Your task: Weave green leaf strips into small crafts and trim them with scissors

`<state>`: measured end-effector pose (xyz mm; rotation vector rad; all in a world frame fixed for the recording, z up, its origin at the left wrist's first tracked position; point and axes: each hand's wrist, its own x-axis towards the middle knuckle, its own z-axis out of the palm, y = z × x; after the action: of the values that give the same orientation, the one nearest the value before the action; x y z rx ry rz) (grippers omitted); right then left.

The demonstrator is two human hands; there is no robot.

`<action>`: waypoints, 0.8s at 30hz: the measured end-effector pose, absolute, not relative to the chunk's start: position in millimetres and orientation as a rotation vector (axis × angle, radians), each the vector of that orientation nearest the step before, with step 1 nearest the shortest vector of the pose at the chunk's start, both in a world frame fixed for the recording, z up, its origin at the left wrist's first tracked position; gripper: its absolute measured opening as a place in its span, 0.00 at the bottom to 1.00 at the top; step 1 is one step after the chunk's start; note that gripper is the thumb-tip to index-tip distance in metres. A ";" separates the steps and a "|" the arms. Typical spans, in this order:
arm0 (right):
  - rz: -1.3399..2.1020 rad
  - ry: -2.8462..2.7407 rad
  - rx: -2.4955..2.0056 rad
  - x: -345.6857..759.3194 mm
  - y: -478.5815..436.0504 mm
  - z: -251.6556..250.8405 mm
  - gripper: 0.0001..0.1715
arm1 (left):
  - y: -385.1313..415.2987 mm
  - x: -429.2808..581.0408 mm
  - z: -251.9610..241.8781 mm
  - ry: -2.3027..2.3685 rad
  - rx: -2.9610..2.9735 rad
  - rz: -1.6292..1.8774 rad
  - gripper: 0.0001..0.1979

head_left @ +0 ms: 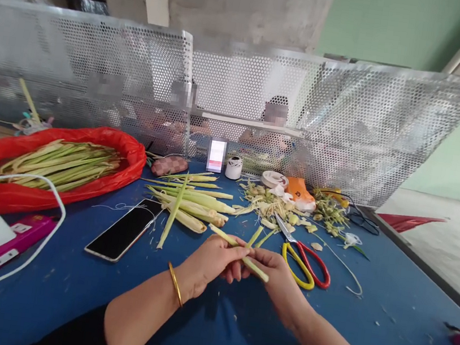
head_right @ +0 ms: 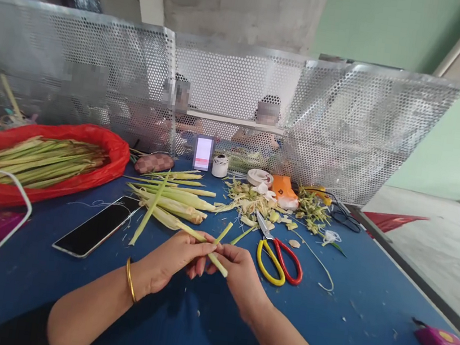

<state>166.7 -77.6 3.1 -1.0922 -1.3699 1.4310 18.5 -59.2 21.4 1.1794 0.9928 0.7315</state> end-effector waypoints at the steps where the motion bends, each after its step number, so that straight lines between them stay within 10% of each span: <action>1: 1.420 -1.358 -1.070 167.4 -77.4 5.1 0.24 | -58.5 18.1 21.0 0.951 1.131 0.741 0.16; 24: 0.227 -2.126 -1.070 180.8 -68.0 -5.0 0.19 | -63.1 19.5 21.6 0.998 1.027 0.799 0.11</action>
<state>180.8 -68.0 -5.0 -1.0701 -2.1259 0.2271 19.5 -63.1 21.6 1.0271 0.9983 0.7991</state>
